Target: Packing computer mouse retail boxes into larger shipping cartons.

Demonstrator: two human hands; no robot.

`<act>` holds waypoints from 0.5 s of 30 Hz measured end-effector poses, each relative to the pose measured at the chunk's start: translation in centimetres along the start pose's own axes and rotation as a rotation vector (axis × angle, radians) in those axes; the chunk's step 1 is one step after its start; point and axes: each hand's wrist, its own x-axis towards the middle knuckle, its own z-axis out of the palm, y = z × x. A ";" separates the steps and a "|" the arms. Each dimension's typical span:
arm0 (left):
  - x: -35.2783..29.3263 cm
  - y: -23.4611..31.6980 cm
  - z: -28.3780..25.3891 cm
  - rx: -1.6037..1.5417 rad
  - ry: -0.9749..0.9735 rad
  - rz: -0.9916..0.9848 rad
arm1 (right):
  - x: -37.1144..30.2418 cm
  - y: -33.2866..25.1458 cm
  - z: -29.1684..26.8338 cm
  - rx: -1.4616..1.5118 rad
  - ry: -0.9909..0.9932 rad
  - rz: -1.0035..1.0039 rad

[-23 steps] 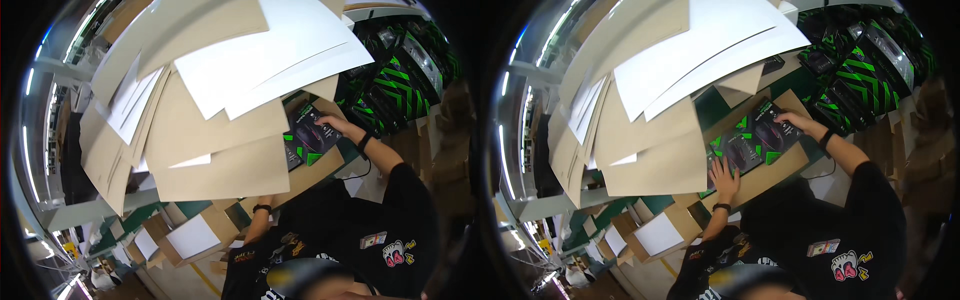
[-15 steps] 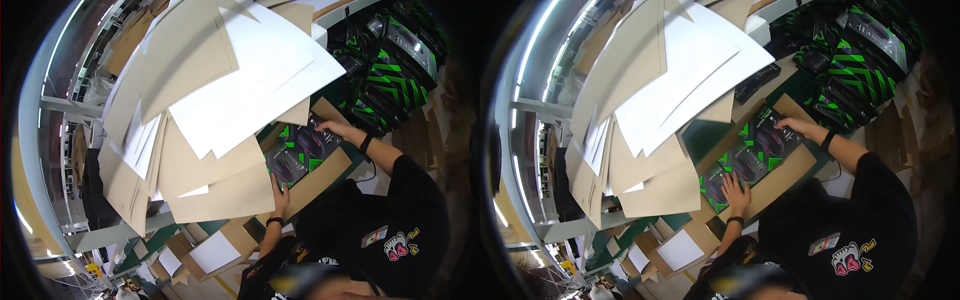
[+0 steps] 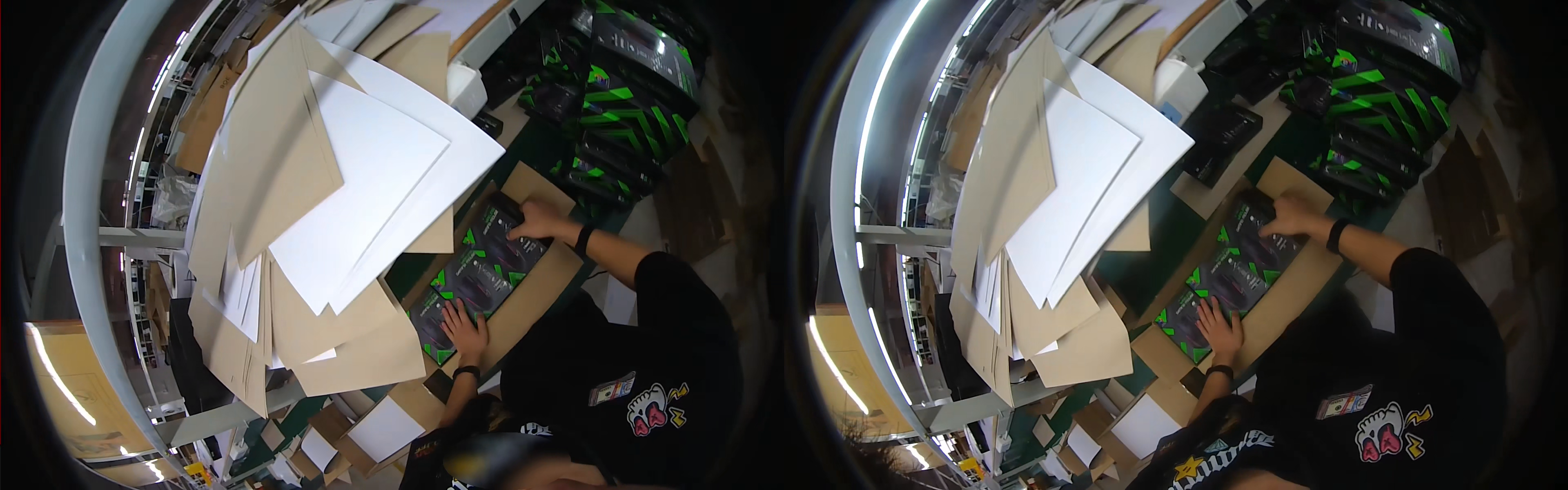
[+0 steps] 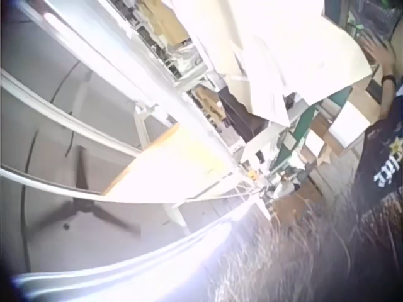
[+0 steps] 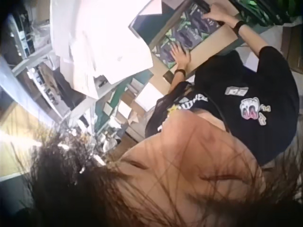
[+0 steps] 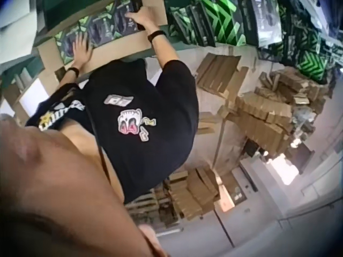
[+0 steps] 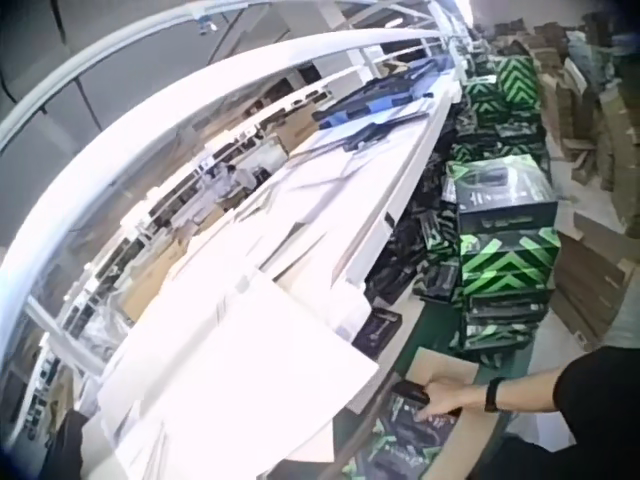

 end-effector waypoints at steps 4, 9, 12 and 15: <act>2.8 2.6 -1.6 -0.046 -0.071 0.044 | 0.1 1.0 -1.2 0.237 -0.234 0.059; 12.0 9.1 -0.6 -1.016 -0.194 -0.363 | -0.8 0.1 0.4 0.384 -0.211 -0.013; 13.0 10.0 0.3 -1.304 -0.112 -0.414 | -3.0 -1.6 1.7 0.493 -0.030 -0.234; 12.9 5.2 -1.3 -1.995 -0.278 -0.514 | -6.9 -5.6 0.1 0.590 -0.056 -0.349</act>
